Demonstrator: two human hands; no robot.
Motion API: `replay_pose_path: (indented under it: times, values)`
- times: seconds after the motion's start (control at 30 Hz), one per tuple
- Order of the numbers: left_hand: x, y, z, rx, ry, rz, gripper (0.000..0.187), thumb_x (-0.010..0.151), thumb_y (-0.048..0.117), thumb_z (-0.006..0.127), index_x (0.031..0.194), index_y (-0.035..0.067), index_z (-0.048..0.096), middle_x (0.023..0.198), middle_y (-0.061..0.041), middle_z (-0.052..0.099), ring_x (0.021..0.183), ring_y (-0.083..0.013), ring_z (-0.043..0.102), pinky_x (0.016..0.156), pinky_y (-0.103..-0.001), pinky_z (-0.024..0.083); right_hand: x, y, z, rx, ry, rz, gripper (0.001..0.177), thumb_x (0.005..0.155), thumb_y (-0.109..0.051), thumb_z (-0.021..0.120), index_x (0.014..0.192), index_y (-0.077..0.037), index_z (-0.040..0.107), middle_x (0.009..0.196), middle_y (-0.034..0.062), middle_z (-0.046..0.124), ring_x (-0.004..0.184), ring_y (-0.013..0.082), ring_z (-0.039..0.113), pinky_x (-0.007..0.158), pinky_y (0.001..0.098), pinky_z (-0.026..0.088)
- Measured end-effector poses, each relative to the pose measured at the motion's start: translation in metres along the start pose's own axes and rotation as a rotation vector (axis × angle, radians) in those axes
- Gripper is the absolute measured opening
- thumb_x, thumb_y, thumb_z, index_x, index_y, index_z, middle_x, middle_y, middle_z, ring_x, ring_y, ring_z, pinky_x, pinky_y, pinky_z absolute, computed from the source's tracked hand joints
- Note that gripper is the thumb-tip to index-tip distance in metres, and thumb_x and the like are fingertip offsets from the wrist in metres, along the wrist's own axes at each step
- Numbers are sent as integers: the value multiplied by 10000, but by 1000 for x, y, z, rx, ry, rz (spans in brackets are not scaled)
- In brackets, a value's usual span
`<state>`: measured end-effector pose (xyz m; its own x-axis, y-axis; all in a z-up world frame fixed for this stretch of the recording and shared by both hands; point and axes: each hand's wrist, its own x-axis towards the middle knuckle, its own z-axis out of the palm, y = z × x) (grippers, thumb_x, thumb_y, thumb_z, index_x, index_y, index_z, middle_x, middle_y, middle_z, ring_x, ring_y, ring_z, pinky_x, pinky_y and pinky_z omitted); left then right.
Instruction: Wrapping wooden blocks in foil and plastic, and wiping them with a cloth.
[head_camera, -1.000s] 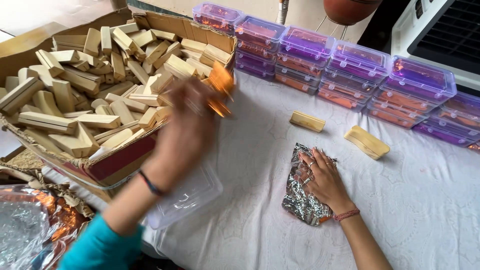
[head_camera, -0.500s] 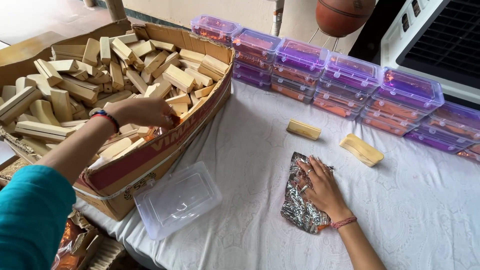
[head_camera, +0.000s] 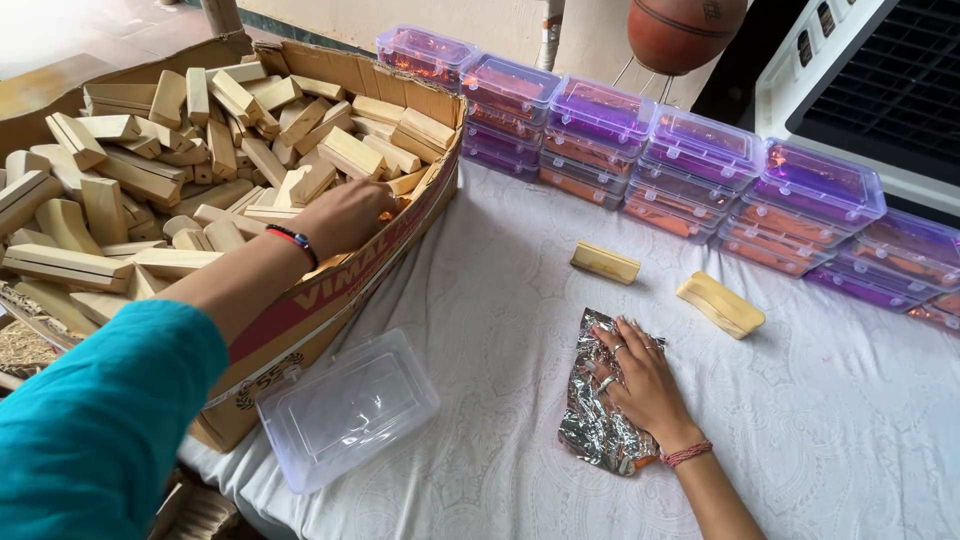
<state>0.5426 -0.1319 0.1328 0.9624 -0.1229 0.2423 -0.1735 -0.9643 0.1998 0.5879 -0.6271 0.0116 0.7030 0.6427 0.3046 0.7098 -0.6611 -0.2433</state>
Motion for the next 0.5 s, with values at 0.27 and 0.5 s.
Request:
replay_pose_path:
  times: [0.27,0.5]
  values:
    - [-37,22,-36,354,-270,66,319,812,106,713,1114,179,784,1421,10,560,1332,-310,418,1169,-482,318,-3,2,5,-25,22,-6,602,905,-311,611,1482,-191,489,1567,220,390,1449,392,353,1180,466,299]
    - [-29,15,-26,95,-203,35,211,901,144,708,1101,139,773,1214,-62,671,1169,-312,539,1053,-447,458,-2,0,3,1,-9,-6,577,934,-342,614,1476,-186,493,1570,221,389,1459,392,345,1181,470,296]
